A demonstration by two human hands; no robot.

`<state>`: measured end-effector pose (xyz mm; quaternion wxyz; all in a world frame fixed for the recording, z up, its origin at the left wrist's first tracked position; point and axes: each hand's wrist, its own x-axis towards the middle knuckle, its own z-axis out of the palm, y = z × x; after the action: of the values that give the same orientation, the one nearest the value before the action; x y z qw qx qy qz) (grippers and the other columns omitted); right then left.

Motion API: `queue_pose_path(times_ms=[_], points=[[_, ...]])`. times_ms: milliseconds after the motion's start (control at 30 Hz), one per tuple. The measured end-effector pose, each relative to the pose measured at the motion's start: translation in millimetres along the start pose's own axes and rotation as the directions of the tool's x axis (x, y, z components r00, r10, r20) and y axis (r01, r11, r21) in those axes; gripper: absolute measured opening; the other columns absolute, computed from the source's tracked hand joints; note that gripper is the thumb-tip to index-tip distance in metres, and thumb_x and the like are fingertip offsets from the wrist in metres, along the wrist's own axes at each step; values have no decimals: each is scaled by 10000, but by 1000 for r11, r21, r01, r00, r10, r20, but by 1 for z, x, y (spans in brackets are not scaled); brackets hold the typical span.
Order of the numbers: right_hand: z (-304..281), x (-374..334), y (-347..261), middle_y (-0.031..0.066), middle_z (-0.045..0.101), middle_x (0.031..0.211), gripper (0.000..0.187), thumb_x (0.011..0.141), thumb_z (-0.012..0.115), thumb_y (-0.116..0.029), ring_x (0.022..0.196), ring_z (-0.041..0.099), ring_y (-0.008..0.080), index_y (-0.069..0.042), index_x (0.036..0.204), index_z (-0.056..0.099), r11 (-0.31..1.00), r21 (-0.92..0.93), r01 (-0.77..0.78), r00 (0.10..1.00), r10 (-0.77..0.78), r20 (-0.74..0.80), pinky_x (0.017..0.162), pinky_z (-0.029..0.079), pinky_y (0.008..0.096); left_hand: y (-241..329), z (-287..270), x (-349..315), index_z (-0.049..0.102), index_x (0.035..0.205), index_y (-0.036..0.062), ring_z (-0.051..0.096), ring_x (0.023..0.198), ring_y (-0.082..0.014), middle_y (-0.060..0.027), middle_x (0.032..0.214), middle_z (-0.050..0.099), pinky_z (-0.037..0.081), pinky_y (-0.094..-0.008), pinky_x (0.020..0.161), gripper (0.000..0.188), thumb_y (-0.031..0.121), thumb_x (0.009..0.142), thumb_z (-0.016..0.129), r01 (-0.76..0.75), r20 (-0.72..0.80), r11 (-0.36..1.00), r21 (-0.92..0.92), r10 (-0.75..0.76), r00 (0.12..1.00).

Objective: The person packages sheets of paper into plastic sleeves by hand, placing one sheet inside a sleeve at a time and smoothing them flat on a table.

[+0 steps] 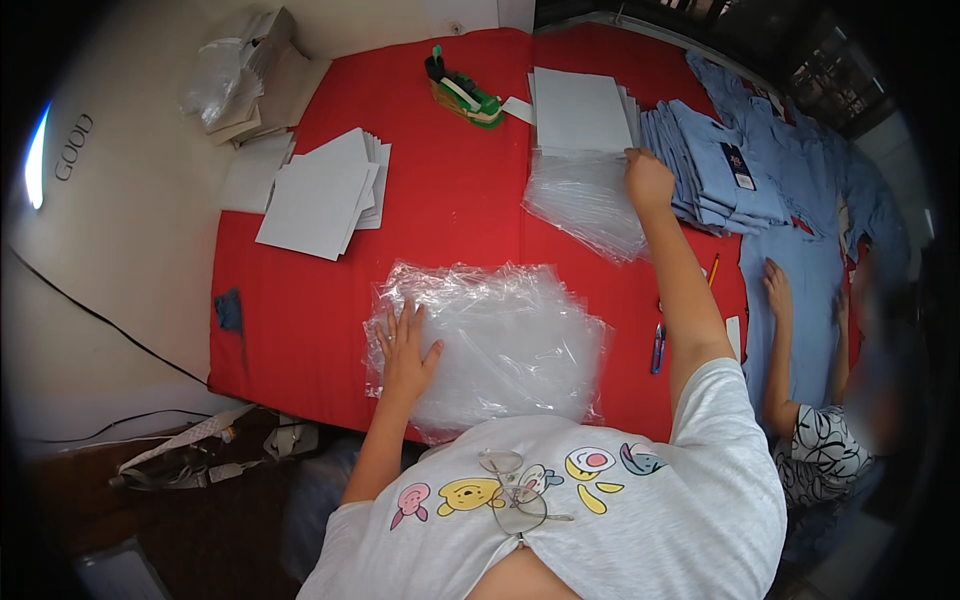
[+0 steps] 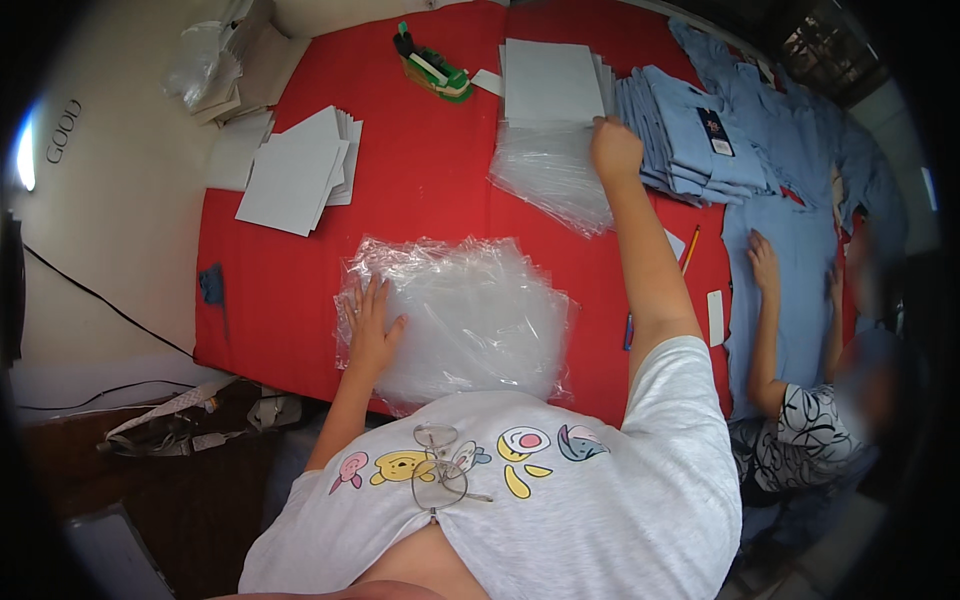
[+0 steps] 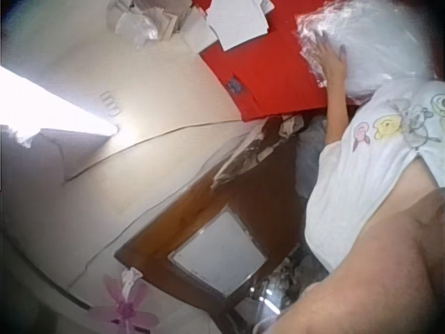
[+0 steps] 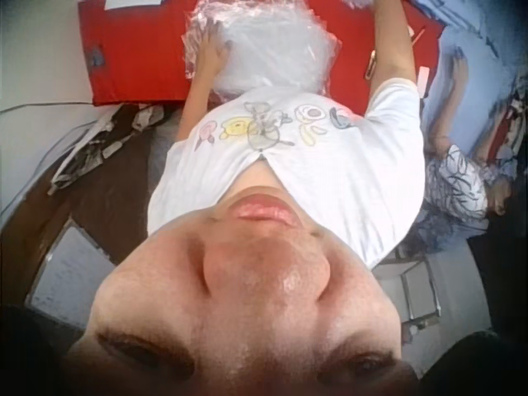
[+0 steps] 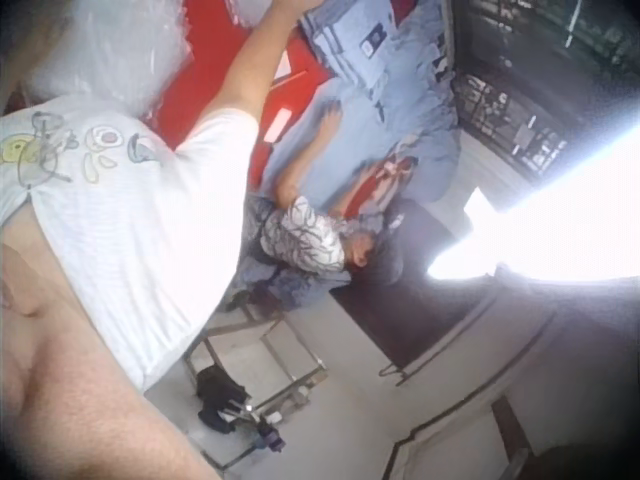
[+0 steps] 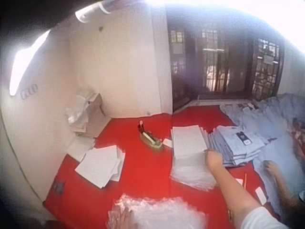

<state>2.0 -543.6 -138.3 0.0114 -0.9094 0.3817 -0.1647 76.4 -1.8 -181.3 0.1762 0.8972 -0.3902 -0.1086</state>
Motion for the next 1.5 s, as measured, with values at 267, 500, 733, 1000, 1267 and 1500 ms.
queue_pose_path(times_ms=[267,500,733,1000,1267,1500], points=[[-156,-64,-86,114,785,1159,179,1028,582,-25,1028,745,227,-28,1085,752,352,807,475,879,-132,-459,933,579,339,8,-3,51,430,1656,70,275,1640,-364,-174,1743,367,147,-605,1329,660,422,1112,554,-134,-11,873,-469,146,989],[-211,-208,-104,91,711,1070,143,973,657,57,1058,692,162,-44,1073,674,-209,977,28,972,-225,-76,972,550,297,4,-43,46,357,1673,101,495,1498,-425,-298,1648,449,409,-563,1226,841,703,1090,418,372,256,-374,-850,323,911],[-84,-318,-49,53,654,1141,308,876,679,88,1109,659,188,-58,1146,653,334,874,-352,936,122,331,961,545,327,-16,-26,-2,401,1646,100,650,1282,-259,-161,1462,630,546,-406,1075,673,336,1070,658,377,365,-28,-926,191,911],[-103,-368,-114,196,577,1341,488,851,810,-151,1202,628,451,-49,1288,616,950,263,-166,977,194,-83,996,543,500,-9,7,-28,674,1430,39,678,1182,-262,-116,1278,686,545,-392,1019,540,191,930,810,19,295,872,-490,145,944],[-48,-461,-102,258,587,1246,601,842,854,-147,1151,624,478,34,1311,524,921,218,-324,935,276,223,956,547,537,92,47,-19,389,1695,295,209,1645,-372,-144,1777,256,172,-636,1310,847,572,963,713,-665,83,746,21,662,745],[-30,-462,-47,205,668,946,212,884,782,-80,924,695,410,46,1006,664,873,317,-370,928,328,177,829,565,500,81,100,-10,309,1732,321,24,1690,-384,-123,1837,88,22,-684,1312,925,771,967,573,-607,110,791,84,598,794]])
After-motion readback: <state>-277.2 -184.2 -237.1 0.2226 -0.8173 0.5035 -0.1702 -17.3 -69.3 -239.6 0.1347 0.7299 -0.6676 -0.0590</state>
